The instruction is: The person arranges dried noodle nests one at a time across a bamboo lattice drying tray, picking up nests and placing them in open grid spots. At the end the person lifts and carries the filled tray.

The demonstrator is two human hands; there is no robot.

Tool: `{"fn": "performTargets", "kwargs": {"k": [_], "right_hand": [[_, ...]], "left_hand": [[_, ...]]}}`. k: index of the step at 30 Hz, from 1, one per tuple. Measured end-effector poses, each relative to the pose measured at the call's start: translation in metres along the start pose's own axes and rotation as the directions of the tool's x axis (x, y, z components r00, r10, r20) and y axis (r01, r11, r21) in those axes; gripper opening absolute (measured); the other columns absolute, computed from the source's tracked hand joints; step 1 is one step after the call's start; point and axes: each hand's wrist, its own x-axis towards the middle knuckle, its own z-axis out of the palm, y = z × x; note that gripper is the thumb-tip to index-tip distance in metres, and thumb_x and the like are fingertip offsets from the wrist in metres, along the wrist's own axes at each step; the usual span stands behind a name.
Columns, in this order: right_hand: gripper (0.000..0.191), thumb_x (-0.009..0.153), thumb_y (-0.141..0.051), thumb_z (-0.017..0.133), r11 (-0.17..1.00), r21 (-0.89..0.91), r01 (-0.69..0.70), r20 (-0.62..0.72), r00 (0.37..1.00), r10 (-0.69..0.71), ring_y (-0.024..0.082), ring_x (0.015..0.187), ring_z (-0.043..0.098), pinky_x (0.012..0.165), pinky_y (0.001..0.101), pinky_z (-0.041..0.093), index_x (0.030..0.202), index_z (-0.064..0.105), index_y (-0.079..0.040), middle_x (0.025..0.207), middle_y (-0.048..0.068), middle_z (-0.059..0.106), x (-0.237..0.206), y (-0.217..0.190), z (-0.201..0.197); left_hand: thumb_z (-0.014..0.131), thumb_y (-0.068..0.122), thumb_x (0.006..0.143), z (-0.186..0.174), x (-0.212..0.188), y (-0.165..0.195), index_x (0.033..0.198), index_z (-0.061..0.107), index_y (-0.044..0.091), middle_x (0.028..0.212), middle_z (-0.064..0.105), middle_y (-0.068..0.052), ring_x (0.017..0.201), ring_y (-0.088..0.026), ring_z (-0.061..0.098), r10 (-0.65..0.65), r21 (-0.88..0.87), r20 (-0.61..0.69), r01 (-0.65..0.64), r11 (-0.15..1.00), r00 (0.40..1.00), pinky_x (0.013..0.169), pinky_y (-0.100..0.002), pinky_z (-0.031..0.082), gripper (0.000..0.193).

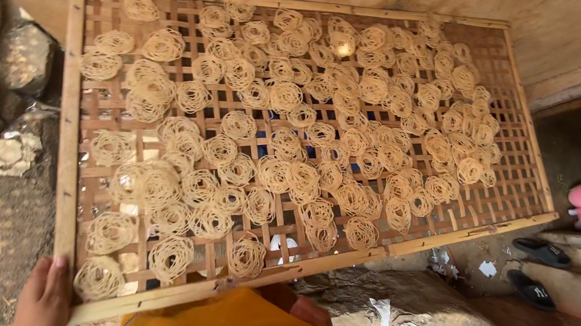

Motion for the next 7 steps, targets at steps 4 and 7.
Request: {"fn": "performTargets", "kwargs": {"k": [4, 7], "right_hand": [[0.057, 0.105, -0.049, 0.057, 0.751, 0.623, -0.219, -0.012, 0.957, 0.289, 0.028, 0.124, 0.058, 0.1, 0.0463, 0.05, 0.143, 0.046, -0.007, 0.142, 0.014, 0.053, 0.026, 0.039, -0.033], [0.063, 0.105, -0.046, 0.057, 0.736, 0.646, -0.204, 0.021, 0.968, 0.25, 0.027, 0.126, 0.055, 0.1, 0.0465, 0.049, 0.151, 0.041, -0.007, 0.147, 0.014, 0.05, 0.121, 0.027, -0.081]], "left_hand": [[0.048, 0.026, 0.115, -0.011, 0.004, 0.008, 0.112, 0.057, -0.001, 0.076, 0.055, -0.005, 0.063, -0.01, 0.043, 0.117, -0.012, -0.019, -0.117, 0.993, 0.993, 0.053, -0.025, 0.034, 0.029], [0.049, 0.025, 0.112, -0.028, -0.001, 0.046, 0.117, 0.058, -0.001, 0.083, 0.062, -0.009, 0.074, -0.011, 0.054, 0.168, 0.235, 0.013, -0.166, 0.958, 0.986, 0.066, -0.023, 0.042, 0.028]]}}
